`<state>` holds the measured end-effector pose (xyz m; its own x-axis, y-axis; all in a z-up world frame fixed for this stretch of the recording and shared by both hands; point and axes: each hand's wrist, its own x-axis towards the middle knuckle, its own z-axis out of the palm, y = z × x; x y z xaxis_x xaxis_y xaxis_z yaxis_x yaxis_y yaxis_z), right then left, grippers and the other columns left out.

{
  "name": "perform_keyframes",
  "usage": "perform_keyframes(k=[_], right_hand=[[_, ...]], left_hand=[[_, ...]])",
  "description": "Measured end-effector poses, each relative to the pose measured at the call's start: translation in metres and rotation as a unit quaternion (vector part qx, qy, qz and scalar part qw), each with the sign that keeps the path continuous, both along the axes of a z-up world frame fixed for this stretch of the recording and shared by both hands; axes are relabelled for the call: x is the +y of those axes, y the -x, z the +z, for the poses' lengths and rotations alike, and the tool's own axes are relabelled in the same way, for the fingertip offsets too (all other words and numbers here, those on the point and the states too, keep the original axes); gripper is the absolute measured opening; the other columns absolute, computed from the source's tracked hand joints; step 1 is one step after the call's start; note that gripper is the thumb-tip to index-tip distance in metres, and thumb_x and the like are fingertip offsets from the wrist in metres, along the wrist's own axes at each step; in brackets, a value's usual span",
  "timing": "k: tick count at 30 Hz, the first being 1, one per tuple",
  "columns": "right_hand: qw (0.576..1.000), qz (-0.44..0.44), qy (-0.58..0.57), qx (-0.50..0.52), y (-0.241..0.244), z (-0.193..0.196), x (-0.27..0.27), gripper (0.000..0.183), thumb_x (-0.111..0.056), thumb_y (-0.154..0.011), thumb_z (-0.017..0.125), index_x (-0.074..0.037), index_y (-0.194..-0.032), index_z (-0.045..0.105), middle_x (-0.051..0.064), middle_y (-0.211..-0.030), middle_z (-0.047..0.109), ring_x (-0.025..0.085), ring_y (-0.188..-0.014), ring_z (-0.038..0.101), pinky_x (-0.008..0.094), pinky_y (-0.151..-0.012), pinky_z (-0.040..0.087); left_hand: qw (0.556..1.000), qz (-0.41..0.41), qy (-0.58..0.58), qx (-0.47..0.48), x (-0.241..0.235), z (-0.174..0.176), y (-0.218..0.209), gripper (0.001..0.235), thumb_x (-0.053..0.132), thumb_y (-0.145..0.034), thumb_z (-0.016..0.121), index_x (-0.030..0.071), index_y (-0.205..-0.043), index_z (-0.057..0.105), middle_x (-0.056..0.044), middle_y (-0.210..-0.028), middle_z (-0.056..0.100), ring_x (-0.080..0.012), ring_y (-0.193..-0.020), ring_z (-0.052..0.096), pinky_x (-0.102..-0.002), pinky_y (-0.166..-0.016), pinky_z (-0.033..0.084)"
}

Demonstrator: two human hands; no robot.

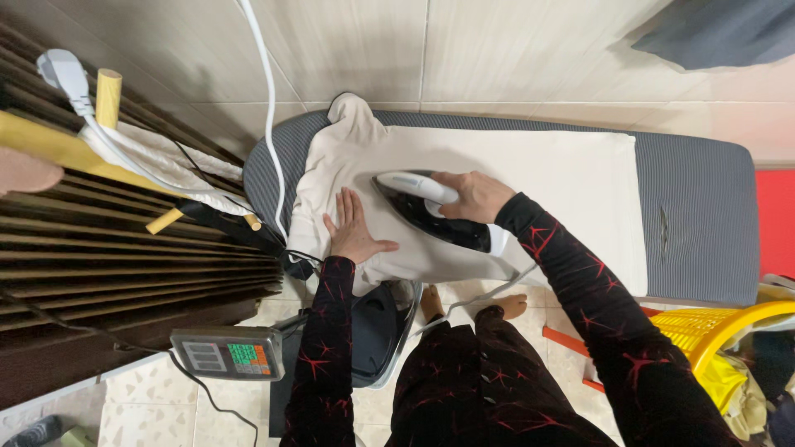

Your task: The person irons a light-colored garment on an ironing board using a steam iron. They repeatedly smooth the fabric with one hand while moving the iron back and forth with the other, occasionally repositioning the garment to cover different areas.

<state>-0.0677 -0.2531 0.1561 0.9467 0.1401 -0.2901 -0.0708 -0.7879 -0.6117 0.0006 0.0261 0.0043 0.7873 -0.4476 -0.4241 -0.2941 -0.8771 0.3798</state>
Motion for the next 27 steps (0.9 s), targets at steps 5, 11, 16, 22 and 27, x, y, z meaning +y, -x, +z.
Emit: perform_keyframes(k=[5, 11, 16, 22, 27], right_hand=[[0.997, 0.067, -0.023, 0.029, 0.009, 0.007, -0.009, 0.071, -0.029, -0.074, 0.077, -0.013, -0.14, 0.059, 0.022, -0.093, 0.077, 0.035, -0.078, 0.076, 0.043, -0.077, 0.059], [0.994, -0.073, 0.075, 0.01, 0.032, 0.002, 0.006, 0.069, -0.036, -0.085, 0.072, -0.013, -0.147, 0.052, 0.027, -0.085, 0.074, 0.041, -0.079, 0.073, 0.048, -0.08, 0.058], [0.998, -0.037, 0.053, 0.016, 0.045, 0.005, -0.005, 0.07, -0.039, -0.082, 0.073, -0.014, -0.144, 0.053, 0.025, -0.081, 0.074, 0.04, -0.075, 0.075, 0.048, -0.078, 0.059], [0.988, -0.133, 0.077, 0.033, 0.059, -0.003, -0.013, 0.069, -0.041, -0.085, 0.071, -0.014, -0.145, 0.053, 0.026, -0.081, 0.074, 0.042, -0.076, 0.074, 0.049, -0.077, 0.059], [0.987, -0.15, 0.042, -0.035, 0.069, -0.004, -0.027, 0.07, -0.035, -0.084, 0.073, -0.008, -0.145, 0.052, 0.029, -0.086, 0.072, 0.043, -0.078, 0.074, 0.049, -0.078, 0.06]], left_hand=[[1.0, 0.003, 0.005, -0.008, -0.001, -0.001, 0.002, 0.166, 0.075, -0.05, 0.088, -0.002, -0.159, -0.012, -0.02, -0.17, -0.018, -0.0306, -0.157, -0.019, -0.069, -0.119, -0.008], [1.0, 0.004, 0.013, -0.001, 0.001, 0.001, 0.002, 0.164, 0.072, -0.054, 0.087, -0.002, -0.159, -0.015, -0.019, -0.17, -0.019, -0.0297, -0.157, -0.02, -0.068, -0.119, -0.009], [1.0, 0.005, 0.0, 0.008, -0.001, 0.009, 0.0, 0.163, 0.07, -0.054, 0.088, -0.002, -0.158, -0.015, -0.02, -0.17, -0.02, -0.0311, -0.157, -0.021, -0.068, -0.119, -0.009], [1.0, 0.011, 0.019, 0.016, 0.0, 0.009, 0.001, 0.163, 0.068, -0.054, 0.089, -0.002, -0.159, -0.014, -0.02, -0.17, -0.02, -0.0312, -0.157, -0.021, -0.068, -0.12, -0.009], [1.0, 0.011, 0.006, 0.012, -0.001, 0.011, 0.001, 0.163, 0.066, -0.053, 0.09, -0.003, -0.158, -0.014, -0.021, -0.17, -0.02, -0.0314, -0.157, -0.021, -0.067, -0.119, -0.01]])
